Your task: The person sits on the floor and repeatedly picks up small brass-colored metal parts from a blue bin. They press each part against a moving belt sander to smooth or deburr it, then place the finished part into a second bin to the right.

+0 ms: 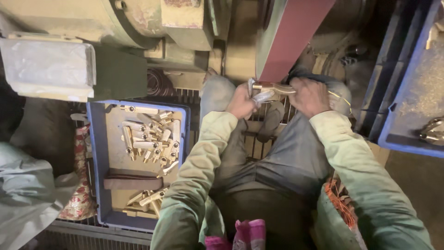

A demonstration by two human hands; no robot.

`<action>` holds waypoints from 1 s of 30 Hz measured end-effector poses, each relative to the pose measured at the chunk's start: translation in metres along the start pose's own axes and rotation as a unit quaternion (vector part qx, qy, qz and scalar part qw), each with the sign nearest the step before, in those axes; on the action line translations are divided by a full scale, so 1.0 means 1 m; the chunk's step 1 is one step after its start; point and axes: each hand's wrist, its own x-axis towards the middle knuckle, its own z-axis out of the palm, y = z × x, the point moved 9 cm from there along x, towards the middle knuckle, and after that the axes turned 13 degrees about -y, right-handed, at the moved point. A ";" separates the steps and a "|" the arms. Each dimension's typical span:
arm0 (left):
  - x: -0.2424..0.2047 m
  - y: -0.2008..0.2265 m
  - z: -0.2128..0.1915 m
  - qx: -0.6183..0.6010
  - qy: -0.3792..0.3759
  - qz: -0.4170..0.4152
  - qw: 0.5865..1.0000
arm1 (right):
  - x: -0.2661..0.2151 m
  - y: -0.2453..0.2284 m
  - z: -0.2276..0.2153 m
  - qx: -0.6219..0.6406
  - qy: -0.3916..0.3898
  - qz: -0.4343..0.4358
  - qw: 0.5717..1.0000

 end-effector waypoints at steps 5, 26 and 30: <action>-0.011 0.016 -0.002 0.085 -0.029 0.105 0.990 | -0.013 -0.020 -0.019 -0.026 0.085 -0.059 0.994; -0.002 -0.027 -0.009 -0.098 -0.014 -0.182 0.978 | 0.046 -0.004 0.019 0.175 -0.187 -0.087 0.963; 0.008 -0.025 -0.014 -0.057 -0.003 -0.148 0.987 | 0.040 0.013 0.023 0.111 -0.148 0.005 0.983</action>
